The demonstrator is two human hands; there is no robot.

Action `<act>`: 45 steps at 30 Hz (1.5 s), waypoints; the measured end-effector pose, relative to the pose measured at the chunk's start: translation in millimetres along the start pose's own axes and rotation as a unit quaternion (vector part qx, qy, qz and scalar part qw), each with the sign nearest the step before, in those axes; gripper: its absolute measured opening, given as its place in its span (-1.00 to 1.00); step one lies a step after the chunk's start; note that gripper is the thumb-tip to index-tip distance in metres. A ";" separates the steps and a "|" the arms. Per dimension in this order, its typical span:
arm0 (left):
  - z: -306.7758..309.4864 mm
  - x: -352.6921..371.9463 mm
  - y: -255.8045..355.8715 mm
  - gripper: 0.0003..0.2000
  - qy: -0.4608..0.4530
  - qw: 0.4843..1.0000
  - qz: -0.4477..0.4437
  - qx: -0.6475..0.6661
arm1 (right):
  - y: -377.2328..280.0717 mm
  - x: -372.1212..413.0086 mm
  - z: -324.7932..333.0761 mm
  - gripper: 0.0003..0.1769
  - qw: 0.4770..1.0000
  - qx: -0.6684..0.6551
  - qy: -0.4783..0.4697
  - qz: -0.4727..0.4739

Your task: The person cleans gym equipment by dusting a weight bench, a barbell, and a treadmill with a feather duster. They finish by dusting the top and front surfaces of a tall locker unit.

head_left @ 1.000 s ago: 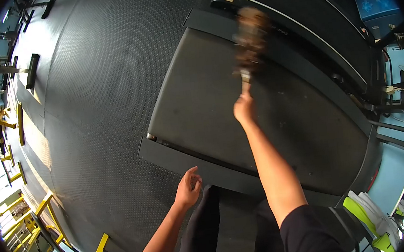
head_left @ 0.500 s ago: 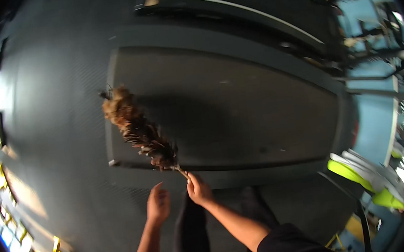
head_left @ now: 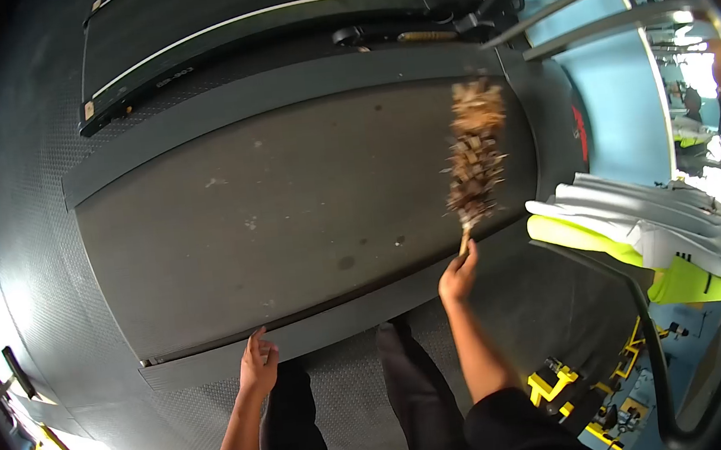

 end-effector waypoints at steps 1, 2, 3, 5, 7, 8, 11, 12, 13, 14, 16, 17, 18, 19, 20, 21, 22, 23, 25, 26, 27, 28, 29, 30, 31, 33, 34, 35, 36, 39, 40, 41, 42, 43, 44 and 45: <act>-9.2 -6.2 13.4 -0.51 0.010 1.000 -0.012 -0.004 | 36.5 -20.7 -4.3 -0.48 1.000 0.017 0.018 -0.004; -17.9 -8.2 26.7 -0.51 0.011 1.000 -0.009 -0.018 | 78.3 -39.6 -9.4 -0.46 0.998 0.033 0.051 0.015; -28.8 -8.7 40.6 -0.51 -0.013 1.000 -0.009 -0.019 | 116.3 -61.0 -16.1 -0.44 0.995 0.046 0.083 0.037; -27.6 -23.4 60.2 -0.50 -0.017 0.999 -0.011 -0.037 | 156.2 -109.1 -28.0 -0.39 0.991 -0.086 0.098 0.027; -29.4 -31.3 75.7 -0.50 -0.105 0.984 -0.070 -0.123 | 202.6 -153.7 -50.8 -0.52 0.969 -0.175 0.043 -0.169; -22.4 -36.4 77.9 -0.49 -0.086 0.978 -0.066 -0.179 | 193.2 -161.5 -68.4 -0.52 0.967 -0.181 0.034 -0.177; -10.0 -54.5 47.9 -0.49 0.001 0.982 -0.082 -0.172 | 115.0 -140.3 -98.2 -0.85 0.984 0.066 -0.138 -0.090; -15.7 -49.8 40.5 -0.49 0.002 0.982 -0.076 -0.173 | 72.2 -116.2 -106.7 -0.86 0.990 0.060 -0.124 -0.027; -19.8 -44.2 39.1 -0.49 0.011 0.986 -0.071 -0.153 | 34.9 -84.9 -113.6 -0.73 0.989 -0.007 -0.146 0.017; -22.9 -39.2 42.4 -0.49 0.024 0.988 -0.071 -0.132 | -18.4 -49.0 -106.5 -0.46 0.970 0.010 -0.241 -0.021; -37.7 -16.2 51.0 -0.50 0.041 0.982 -0.078 -0.165 | -73.2 46.3 -123.3 -0.23 0.947 -0.043 -0.299 0.112; -43.3 -2.4 52.4 -0.50 0.050 0.976 -0.079 -0.197 | -107.2 94.2 -122.3 -0.21 0.929 -0.081 -0.337 0.133; -45.8 9.6 51.3 -0.50 0.057 0.975 -0.081 -0.197 | -146.2 130.4 -106.3 -0.21 0.884 -0.092 -0.438 0.131; -46.5 19.3 49.6 -0.49 0.078 0.982 -0.067 -0.156 | -167.9 177.5 -106.3 -0.24 0.853 -0.105 -0.490 0.145; -44.8 26.1 49.5 -0.49 0.098 0.987 -0.053 -0.115 | -193.7 211.5 -97.3 -0.23 0.782 -0.070 -0.592 0.184; -39.1 32.4 54.7 -0.49 0.104 0.986 -0.058 -0.117 | -202.7 253.5 -98.3 -0.29 0.778 -0.130 -0.586 0.183; -31.0 42.2 57.5 -0.50 0.109 0.987 -0.017 -0.120 | -208.8 276.7 -99.2 -0.30 0.701 -0.134 -0.663 0.227; -24.2 54.7 54.5 -0.50 0.109 0.986 0.028 -0.123 | -213.4 277.4 -90.2 -0.30 0.701 -0.138 -0.663 0.224; -8.2 70.7 35.0 -0.53 0.109 0.992 0.002 -0.068 | -205.1 247.1 -63.6 -0.32 0.727 -0.118 -0.609 0.294; 0.1 78.1 34.6 -0.53 0.124 0.989 -0.012 -0.077 | -183.7 220.8 -53.7 -0.32 0.760 -0.108 -0.581 0.271; 6.4 80.3 33.8 -0.54 0.139 0.986 -0.030 -0.083 | -159.0 186.3 -45.5 -0.34 0.804 -0.151 -0.512 0.260; 10.0 81.3 26.4 -0.54 0.133 0.987 -0.040 -0.075 | -127.3 144.2 -39.0 -0.43 0.817 -0.126 -0.537 0.168; 12.9 83.2 14.7 -0.54 0.141 0.986 -0.038 -0.077 | -68.9 124.5 -46.1 -0.45 0.871 -0.074 -0.462 0.150; 10.9 82.3 6.6 -0.54 0.151 0.985 -0.034 -0.079 | -18.2 99.8 -34.0 -0.46 0.942 -0.059 -0.297 0.146; 6.8 79.4 2.6 -0.54 0.149 0.985 -0.042 -0.071 | 37.6 75.6 -31.7 -0.62 0.975 -0.042 -0.158 0.153; -8.9 72.2 -5.2 -0.55 0.119 0.991 -0.019 -0.054 | 124.1 33.5 -1.4 -0.56 0.992 0.027 -0.120 0.034; -19.1 68.7 -1.5 -0.54 0.114 0.989 -0.029 -0.091 | 155.5 14.3 8.0 -0.53 0.988 -0.086 -0.103 -0.079; -31.3 62.9 0.4 -0.54 0.114 0.989 -0.023 -0.086 | 175.1 11.4 15.5 -0.49 0.999 0.012 -0.029 -0.033; -45.6 56.8 4.5 -0.53 0.097 0.993 -0.037 -0.062 | 193.0 11.8 11.1 -0.53 0.997 -0.011 -0.011 -0.076; -80.2 44.0 3.8 -0.51 0.046 0.997 -0.053 -0.011 | 206.6 56.1 -27.3 -0.69 0.977 0.066 -0.148 -0.136; -90.2 43.1 2.8 -0.50 0.025 0.997 -0.071 0.024 | 177.4 81.9 -39.2 -0.74 0.984 0.062 -0.140 -0.095; -95.0 46.6 2.1 -0.50 0.025 0.997 -0.064 0.025 | 134.4 111.9 -55.4 -0.79 0.989 0.054 -0.132 -0.051; -95.6 49.2 3.6 -0.51 0.031 0.997 -0.067 0.030 | 99.6 147.9 -69.7 -0.45 0.980 -0.009 -0.195 -0.039; -91.6 50.6 4.5 -0.51 0.038 0.996 -0.074 0.034 | 49.7 179.7 -69.8 -0.46 0.948 -0.051 -0.307 -0.071; -89.5 54.0 -3.5 -0.52 0.059 0.993 -0.076 0.075 | -20.2 199.7 -47.2 -0.49 0.930 -0.021 -0.354 -0.092; -85.6 57.4 -10.4 -0.52 0.069 0.991 -0.079 0.080 | -43.3 235.3 -61.9 -0.66 0.943 -0.117 -0.309 0.039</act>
Point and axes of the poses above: each hand's wrist, its own x-axis away from the middle knuckle, its own z-axis out of the back of the hand, y = z × x, the point moved 3 cm from there along -x, towards the middle knuckle, and after that the axes turned 4 degrees about z, right-handed, at the moved point
